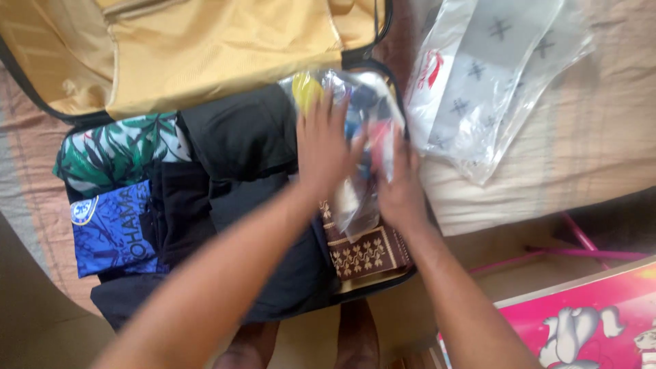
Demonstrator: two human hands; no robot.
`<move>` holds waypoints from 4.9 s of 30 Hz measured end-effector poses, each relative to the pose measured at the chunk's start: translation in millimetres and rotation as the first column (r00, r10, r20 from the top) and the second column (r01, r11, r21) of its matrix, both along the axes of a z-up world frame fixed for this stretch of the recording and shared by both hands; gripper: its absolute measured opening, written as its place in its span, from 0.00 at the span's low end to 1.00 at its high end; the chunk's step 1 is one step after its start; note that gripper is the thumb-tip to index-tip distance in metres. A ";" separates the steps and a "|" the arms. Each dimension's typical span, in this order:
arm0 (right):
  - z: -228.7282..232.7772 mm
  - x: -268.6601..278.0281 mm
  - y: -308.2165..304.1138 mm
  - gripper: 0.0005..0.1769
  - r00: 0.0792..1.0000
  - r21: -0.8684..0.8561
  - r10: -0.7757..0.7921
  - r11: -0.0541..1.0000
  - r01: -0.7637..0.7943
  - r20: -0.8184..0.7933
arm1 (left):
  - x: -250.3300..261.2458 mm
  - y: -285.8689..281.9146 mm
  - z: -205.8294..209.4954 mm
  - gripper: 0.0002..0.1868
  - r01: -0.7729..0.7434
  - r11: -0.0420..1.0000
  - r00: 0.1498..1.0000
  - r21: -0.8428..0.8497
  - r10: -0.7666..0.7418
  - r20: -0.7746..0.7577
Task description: Packing personal items and shoes into a suitcase.
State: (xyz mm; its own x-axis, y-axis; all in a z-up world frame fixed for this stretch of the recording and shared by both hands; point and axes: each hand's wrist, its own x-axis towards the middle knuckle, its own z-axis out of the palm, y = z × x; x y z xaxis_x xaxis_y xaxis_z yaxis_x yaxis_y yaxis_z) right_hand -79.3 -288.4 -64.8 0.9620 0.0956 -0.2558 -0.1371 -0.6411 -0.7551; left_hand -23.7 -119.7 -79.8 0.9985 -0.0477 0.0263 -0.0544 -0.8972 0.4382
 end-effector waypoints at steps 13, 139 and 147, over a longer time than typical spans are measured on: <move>-4.2 2.2 -14.8 0.44 0.999 -0.008 0.050 0.999 -0.049 0.009 | -28.7 9.7 52.4 0.46 0.054 0.992 0.993 -0.113 -0.066 -0.102; 382.9 -436.4 1270.0 0.14 0.284 0.167 0.951 0.263 -0.950 0.119 | -781.1 1118.3 405.2 0.07 -0.935 0.238 0.264 -0.264 0.962 -0.069; 355.9 -361.1 1490.3 0.31 -0.186 -0.034 0.917 -0.211 -0.977 -0.352 | -734.1 1261.4 389.0 0.05 -0.973 0.017 0.047 -0.232 0.991 -0.123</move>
